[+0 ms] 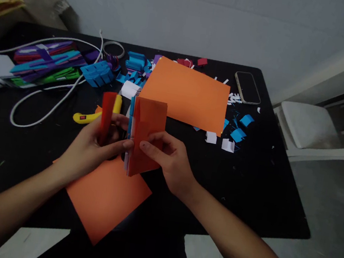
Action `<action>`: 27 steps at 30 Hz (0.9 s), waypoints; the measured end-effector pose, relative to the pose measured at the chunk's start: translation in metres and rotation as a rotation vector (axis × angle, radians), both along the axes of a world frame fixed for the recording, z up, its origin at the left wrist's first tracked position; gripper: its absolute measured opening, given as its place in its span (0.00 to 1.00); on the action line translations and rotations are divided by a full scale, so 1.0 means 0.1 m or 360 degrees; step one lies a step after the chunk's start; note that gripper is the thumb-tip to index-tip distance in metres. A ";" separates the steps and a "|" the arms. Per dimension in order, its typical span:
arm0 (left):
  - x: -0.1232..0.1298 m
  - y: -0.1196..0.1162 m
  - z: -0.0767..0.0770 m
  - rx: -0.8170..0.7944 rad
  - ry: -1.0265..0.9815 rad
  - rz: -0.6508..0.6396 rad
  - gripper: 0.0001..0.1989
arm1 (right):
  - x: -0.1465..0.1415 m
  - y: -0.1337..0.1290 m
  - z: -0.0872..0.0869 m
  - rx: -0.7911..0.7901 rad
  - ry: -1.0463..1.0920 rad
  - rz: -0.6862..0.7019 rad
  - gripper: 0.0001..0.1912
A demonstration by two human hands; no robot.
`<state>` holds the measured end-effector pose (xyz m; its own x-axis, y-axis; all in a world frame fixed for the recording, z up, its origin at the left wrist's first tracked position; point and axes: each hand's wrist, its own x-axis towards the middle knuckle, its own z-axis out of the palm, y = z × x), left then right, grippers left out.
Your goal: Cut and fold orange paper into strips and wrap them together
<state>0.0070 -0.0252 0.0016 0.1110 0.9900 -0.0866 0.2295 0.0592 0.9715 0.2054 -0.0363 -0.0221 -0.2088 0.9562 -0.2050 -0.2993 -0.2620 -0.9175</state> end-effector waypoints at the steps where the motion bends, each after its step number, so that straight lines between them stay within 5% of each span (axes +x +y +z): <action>1: 0.00 0.00 0.00 -0.0039 -0.0011 -0.0067 0.18 | 0.00 0.00 0.00 -0.0002 0.0005 0.0018 0.11; 4: -0.02 -0.02 0.01 -0.0087 -0.0056 -0.0224 0.12 | 0.00 0.00 -0.01 -0.0003 -0.0037 0.0070 0.11; 14: -0.06 -0.09 -0.08 0.0144 0.0062 -0.0269 0.08 | -0.03 -0.01 -0.04 0.0291 -0.0370 -0.0075 0.10; 27: -0.09 -0.08 -0.10 0.0193 0.0178 -0.0274 0.14 | 0.03 0.01 0.03 0.0354 -0.0356 -0.0016 0.11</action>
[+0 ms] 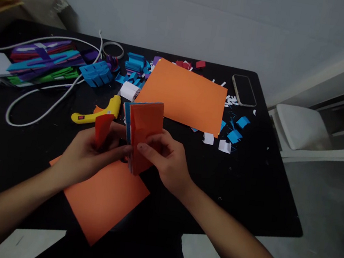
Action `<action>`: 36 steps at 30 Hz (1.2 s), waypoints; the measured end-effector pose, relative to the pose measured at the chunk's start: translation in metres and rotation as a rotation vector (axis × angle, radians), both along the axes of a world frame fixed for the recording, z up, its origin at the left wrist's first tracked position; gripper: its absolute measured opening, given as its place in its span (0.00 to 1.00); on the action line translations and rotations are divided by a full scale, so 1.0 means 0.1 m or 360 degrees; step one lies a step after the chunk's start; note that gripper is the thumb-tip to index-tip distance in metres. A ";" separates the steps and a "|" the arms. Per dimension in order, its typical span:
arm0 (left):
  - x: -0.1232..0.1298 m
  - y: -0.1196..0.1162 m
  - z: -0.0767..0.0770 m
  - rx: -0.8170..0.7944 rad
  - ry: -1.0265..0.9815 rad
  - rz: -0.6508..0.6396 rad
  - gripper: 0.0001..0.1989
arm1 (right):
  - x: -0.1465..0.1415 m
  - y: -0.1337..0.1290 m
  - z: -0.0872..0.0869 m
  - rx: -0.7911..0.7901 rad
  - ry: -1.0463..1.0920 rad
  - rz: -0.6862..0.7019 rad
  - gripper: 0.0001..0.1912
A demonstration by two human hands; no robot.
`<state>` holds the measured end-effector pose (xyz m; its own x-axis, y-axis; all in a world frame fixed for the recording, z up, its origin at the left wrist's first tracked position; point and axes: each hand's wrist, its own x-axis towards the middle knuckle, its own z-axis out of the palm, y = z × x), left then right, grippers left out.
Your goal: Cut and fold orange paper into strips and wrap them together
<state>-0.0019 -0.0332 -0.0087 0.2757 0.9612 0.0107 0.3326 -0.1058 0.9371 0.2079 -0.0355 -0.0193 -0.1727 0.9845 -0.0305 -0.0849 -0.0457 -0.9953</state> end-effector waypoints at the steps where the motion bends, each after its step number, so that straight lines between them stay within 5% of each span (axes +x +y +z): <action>1: 0.00 0.00 0.01 0.0012 0.0000 0.0002 0.14 | 0.00 0.00 0.00 -0.0015 0.0028 0.0013 0.11; 9: 0.05 0.02 0.08 0.0049 -0.0069 0.0062 0.07 | -0.07 -0.02 0.00 0.0014 0.0074 -0.0033 0.16; 17: 0.03 -0.02 -0.01 0.0048 -0.0051 -0.0009 0.09 | -0.12 -0.05 -0.03 -0.0039 0.0099 0.0041 0.29; 36: 0.01 0.01 -0.01 -0.0032 -0.0096 0.0057 0.11 | -0.05 0.00 -0.04 -0.0123 0.0171 -0.0033 0.12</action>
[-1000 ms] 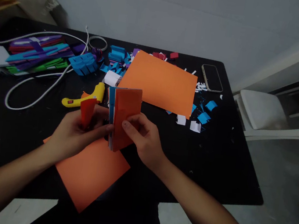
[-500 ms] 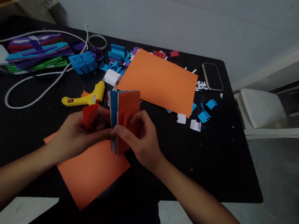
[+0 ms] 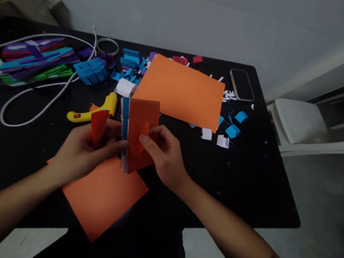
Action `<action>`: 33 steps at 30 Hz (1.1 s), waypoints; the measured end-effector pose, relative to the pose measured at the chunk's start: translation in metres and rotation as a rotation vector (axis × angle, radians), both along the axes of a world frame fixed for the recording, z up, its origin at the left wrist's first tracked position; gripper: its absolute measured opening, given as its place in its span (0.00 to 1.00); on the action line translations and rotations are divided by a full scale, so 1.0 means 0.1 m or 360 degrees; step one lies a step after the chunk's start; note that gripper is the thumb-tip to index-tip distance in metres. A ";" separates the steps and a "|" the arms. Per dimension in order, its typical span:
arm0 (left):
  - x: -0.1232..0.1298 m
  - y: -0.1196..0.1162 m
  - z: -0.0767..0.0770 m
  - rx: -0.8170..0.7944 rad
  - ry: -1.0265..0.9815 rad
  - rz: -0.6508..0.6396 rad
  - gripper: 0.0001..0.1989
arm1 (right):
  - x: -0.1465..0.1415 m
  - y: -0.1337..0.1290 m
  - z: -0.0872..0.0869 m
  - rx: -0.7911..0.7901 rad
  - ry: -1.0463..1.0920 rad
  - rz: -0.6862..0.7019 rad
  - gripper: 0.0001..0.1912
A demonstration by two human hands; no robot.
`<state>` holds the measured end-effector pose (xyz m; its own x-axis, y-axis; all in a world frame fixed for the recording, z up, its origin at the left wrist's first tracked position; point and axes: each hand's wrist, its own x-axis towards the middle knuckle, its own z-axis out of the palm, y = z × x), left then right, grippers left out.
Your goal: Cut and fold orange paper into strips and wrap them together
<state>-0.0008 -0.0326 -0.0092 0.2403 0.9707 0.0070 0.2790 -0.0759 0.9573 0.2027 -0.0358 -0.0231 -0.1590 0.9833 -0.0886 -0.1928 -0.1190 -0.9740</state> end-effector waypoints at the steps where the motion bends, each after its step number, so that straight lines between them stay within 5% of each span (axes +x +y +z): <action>1: -0.01 0.00 -0.01 -0.0010 0.0001 0.0008 0.11 | 0.00 0.00 0.00 -0.0001 -0.0016 0.0000 0.12; 23: 0.05 0.06 0.09 -0.0098 -0.0263 -0.0011 0.04 | -0.01 0.03 0.02 -0.0051 0.0045 0.0005 0.14; 30: 0.04 0.02 0.02 -0.0019 -0.0267 0.0102 0.21 | -0.02 0.03 -0.01 -0.0022 -0.0089 -0.0076 0.18; 33: -0.02 -0.01 -0.05 0.0226 -0.0024 -0.0039 0.21 | -0.01 0.04 0.00 -0.0026 -0.0186 -0.0144 0.19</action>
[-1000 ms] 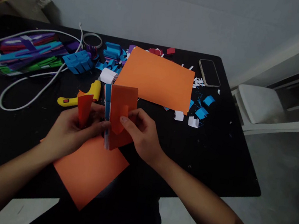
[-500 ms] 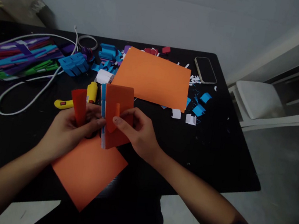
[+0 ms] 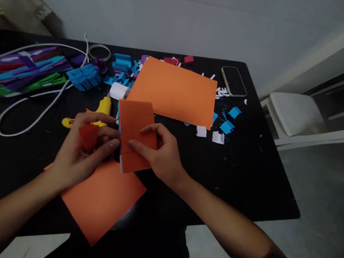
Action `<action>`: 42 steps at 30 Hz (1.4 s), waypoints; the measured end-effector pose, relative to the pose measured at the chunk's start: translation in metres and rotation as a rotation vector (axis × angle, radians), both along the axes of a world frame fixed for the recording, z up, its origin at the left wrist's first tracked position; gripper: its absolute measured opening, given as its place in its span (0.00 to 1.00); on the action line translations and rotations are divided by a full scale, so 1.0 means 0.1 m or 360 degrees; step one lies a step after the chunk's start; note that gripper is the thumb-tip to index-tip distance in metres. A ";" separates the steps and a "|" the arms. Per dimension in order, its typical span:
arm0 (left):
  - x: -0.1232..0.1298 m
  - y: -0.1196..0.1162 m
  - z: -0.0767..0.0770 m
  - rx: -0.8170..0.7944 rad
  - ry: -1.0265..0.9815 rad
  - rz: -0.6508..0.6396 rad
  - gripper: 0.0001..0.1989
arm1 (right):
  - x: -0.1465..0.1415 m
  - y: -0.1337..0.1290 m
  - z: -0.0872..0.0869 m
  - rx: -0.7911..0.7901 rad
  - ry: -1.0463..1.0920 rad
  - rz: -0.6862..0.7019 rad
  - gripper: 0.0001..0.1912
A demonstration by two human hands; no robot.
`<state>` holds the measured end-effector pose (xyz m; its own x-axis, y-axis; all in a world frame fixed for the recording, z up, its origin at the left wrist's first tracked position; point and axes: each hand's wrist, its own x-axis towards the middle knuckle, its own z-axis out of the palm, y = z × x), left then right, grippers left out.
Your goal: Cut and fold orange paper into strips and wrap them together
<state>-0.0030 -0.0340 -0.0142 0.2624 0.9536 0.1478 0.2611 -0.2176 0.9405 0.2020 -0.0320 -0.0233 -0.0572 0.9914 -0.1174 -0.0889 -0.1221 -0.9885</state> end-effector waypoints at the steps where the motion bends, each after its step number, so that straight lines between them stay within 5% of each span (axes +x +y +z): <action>1: -0.02 0.00 -0.01 0.0113 0.0132 -0.0061 0.22 | 0.00 0.00 0.00 0.0001 -0.0018 -0.0013 0.19; 5: -0.07 0.03 0.00 0.0493 0.0564 -0.0228 0.20 | 0.02 0.01 -0.01 0.0042 -0.0076 -0.0043 0.18; 10: -0.09 0.10 0.04 0.0616 0.0648 -0.0247 0.16 | 0.03 0.01 0.00 0.0085 -0.0069 0.0000 0.13; 22: -0.25 0.12 0.01 0.0975 0.0923 -0.0322 0.14 | 0.00 -0.01 -0.01 -0.0001 0.0126 0.0109 0.19; 33: -0.15 0.14 0.05 0.0464 0.0707 -0.0161 0.07 | -0.02 -0.04 -0.01 0.0011 0.0125 0.0133 0.19; 42: -0.14 0.14 0.03 0.0371 0.0673 -0.0112 0.06 | -0.03 -0.03 -0.07 -0.0009 0.0148 0.0158 0.20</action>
